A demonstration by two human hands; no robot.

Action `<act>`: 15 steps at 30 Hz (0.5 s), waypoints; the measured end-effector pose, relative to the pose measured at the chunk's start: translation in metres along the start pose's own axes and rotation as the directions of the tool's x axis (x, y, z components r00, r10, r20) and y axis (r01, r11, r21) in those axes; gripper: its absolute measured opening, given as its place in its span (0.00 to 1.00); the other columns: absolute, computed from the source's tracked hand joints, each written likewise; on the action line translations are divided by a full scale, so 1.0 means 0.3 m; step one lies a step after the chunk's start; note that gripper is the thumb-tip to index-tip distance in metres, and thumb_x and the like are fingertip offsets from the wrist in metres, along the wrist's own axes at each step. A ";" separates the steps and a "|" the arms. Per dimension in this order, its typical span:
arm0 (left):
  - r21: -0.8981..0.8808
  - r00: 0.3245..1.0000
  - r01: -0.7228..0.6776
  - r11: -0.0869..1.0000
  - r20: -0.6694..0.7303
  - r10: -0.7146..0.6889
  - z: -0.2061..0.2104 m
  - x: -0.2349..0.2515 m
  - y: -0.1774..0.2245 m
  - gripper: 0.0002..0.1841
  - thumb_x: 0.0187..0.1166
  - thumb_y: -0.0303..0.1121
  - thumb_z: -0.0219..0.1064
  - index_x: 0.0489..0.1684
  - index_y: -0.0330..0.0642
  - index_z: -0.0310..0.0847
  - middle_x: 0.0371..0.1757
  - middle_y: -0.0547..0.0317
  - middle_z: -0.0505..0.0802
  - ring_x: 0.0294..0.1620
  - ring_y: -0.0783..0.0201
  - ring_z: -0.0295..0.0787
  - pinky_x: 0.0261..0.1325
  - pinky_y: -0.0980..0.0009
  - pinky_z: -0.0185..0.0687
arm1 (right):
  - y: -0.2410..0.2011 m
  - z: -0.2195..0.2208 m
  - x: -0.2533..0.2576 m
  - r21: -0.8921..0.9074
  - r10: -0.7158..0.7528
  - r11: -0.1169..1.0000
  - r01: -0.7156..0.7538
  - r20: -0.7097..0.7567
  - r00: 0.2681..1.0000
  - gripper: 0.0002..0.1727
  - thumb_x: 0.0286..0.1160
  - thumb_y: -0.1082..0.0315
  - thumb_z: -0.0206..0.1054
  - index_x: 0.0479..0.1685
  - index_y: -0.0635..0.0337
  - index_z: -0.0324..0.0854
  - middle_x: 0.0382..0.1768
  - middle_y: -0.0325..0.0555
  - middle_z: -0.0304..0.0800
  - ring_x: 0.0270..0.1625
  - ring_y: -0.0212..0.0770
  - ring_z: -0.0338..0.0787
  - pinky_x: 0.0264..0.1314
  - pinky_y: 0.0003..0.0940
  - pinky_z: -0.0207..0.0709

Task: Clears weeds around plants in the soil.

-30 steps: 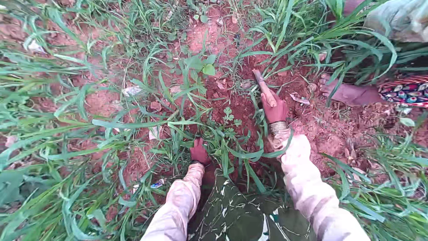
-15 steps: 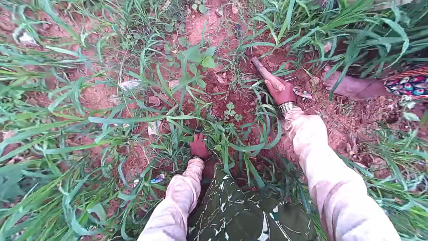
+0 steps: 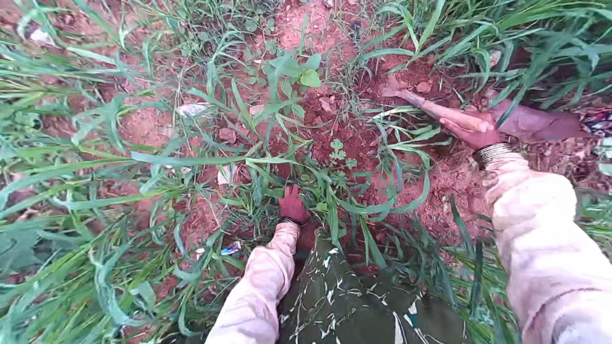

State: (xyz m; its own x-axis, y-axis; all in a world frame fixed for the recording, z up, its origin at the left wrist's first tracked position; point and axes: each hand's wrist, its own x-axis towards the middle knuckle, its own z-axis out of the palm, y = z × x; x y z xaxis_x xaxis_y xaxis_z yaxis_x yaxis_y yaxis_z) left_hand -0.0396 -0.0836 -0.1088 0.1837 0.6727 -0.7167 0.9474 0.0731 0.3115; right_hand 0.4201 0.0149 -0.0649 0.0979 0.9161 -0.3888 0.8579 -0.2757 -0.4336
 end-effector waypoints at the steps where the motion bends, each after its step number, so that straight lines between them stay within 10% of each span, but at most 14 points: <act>1: -0.005 1.000 0.001 1.000 -0.003 -0.001 -0.004 0.004 0.000 0.28 0.59 0.26 0.81 0.62 0.22 0.85 0.79 0.27 0.79 0.86 0.28 0.65 0.75 0.28 0.60 | 0.054 -0.007 0.006 -0.058 -0.085 0.995 0.086 0.013 0.996 0.27 0.83 0.53 0.66 0.67 0.68 0.84 0.54 0.73 0.91 0.58 0.69 0.91 0.66 0.69 0.75; 3: -0.016 1.000 0.000 1.000 0.001 0.000 0.001 -0.001 0.001 0.28 0.58 0.26 0.82 0.60 0.22 0.85 0.79 0.27 0.79 0.86 0.28 0.64 0.76 0.28 0.59 | 0.008 0.086 0.074 -0.071 -0.250 0.967 0.245 -0.078 0.965 0.25 0.79 0.54 0.69 0.58 0.71 0.88 0.44 0.73 0.92 0.47 0.72 0.92 0.53 0.72 0.78; 6: -0.025 0.999 -0.012 1.000 -0.046 0.010 0.007 0.002 -0.005 0.27 0.58 0.26 0.81 0.58 0.21 0.86 0.79 0.26 0.79 0.87 0.27 0.63 0.77 0.27 0.57 | -0.291 0.124 0.199 -0.010 -0.021 1.000 0.022 0.062 0.998 0.25 0.79 0.55 0.72 0.62 0.70 0.87 0.55 0.76 0.90 0.63 0.77 0.87 0.69 0.76 0.69; 12: -0.030 0.999 -0.034 0.999 -0.009 0.034 -0.003 0.006 -0.014 0.27 0.57 0.28 0.83 0.58 0.23 0.87 0.78 0.28 0.80 0.85 0.28 0.66 0.75 0.27 0.60 | -0.054 -0.114 0.042 -0.166 -0.046 0.985 0.049 0.020 0.999 0.21 0.81 0.62 0.71 0.58 0.76 0.86 0.52 0.80 0.89 0.58 0.80 0.88 0.66 0.78 0.71; 15: -0.024 0.998 -0.013 1.000 0.060 0.014 -0.006 -0.002 -0.004 0.26 0.59 0.27 0.83 0.58 0.22 0.86 0.80 0.27 0.78 0.87 0.29 0.63 0.76 0.28 0.59 | -0.150 0.043 0.121 -0.103 -0.096 0.989 0.102 0.056 0.994 0.21 0.76 0.65 0.73 0.58 0.75 0.86 0.52 0.79 0.89 0.58 0.79 0.88 0.65 0.77 0.72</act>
State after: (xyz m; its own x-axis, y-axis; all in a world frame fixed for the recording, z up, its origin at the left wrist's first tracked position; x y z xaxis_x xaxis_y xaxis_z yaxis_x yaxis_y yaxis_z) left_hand -0.0413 -0.0827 -0.1077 0.2125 0.6280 -0.7486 0.9385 0.0823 0.3354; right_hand 0.3787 0.0568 -0.0700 -0.0135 0.9208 -0.3897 0.9108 -0.1496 -0.3849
